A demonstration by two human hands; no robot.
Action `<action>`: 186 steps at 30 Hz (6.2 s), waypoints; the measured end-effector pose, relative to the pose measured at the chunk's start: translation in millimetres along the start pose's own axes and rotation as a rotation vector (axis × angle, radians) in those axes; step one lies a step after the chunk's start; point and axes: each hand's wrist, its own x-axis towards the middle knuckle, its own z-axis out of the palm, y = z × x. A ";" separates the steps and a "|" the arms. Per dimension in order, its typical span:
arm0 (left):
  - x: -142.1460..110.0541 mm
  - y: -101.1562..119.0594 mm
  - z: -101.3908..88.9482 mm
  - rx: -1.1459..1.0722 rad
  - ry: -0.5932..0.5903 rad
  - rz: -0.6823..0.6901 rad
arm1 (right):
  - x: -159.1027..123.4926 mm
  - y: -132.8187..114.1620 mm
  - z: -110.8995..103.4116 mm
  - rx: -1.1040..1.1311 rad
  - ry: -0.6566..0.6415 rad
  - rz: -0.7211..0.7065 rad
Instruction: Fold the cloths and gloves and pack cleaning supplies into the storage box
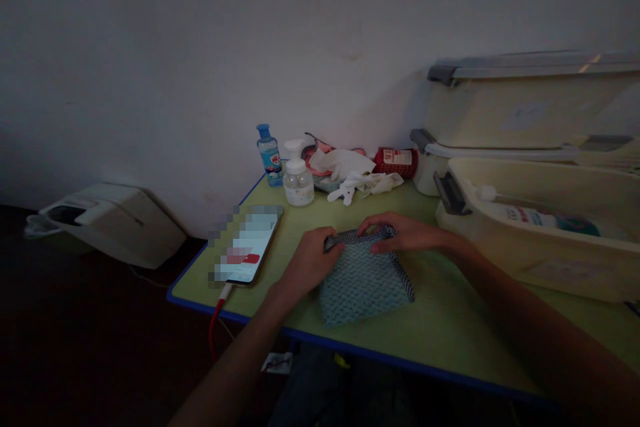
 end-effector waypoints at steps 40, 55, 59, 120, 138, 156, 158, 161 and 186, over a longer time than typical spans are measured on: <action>-0.7 -10.7 6.6 0.336 0.092 -0.096 | 20.3 -8.2 25.3 -0.236 0.273 0.247; 0.7 -8.0 5.5 0.373 0.108 -0.152 | 22.6 -19.9 30.3 -0.365 0.287 0.311; -0.4 -8.5 6.6 0.401 0.081 -0.125 | 22.8 -19.7 29.9 -0.385 0.291 0.321; -1.5 -15.3 9.8 0.454 0.097 -0.051 | 19.7 -14.0 29.7 -0.384 0.282 0.340; -8.1 1.3 4.0 0.470 0.208 0.019 | 12.3 -8.8 33.2 -0.689 0.368 0.111; -34.8 14.8 38.8 0.545 0.037 0.089 | 12.6 -18.3 37.6 -0.719 0.467 -0.074; -34.7 15.3 39.0 0.535 0.032 0.082 | 12.3 -28.8 43.5 -0.715 0.439 -0.111; -34.3 15.4 38.7 0.508 0.006 0.079 | 13.1 -40.3 55.8 -0.682 0.364 -0.144; -44.8 2.8 34.3 0.471 0.006 0.230 | 5.9 -17.3 72.7 -0.704 0.197 0.004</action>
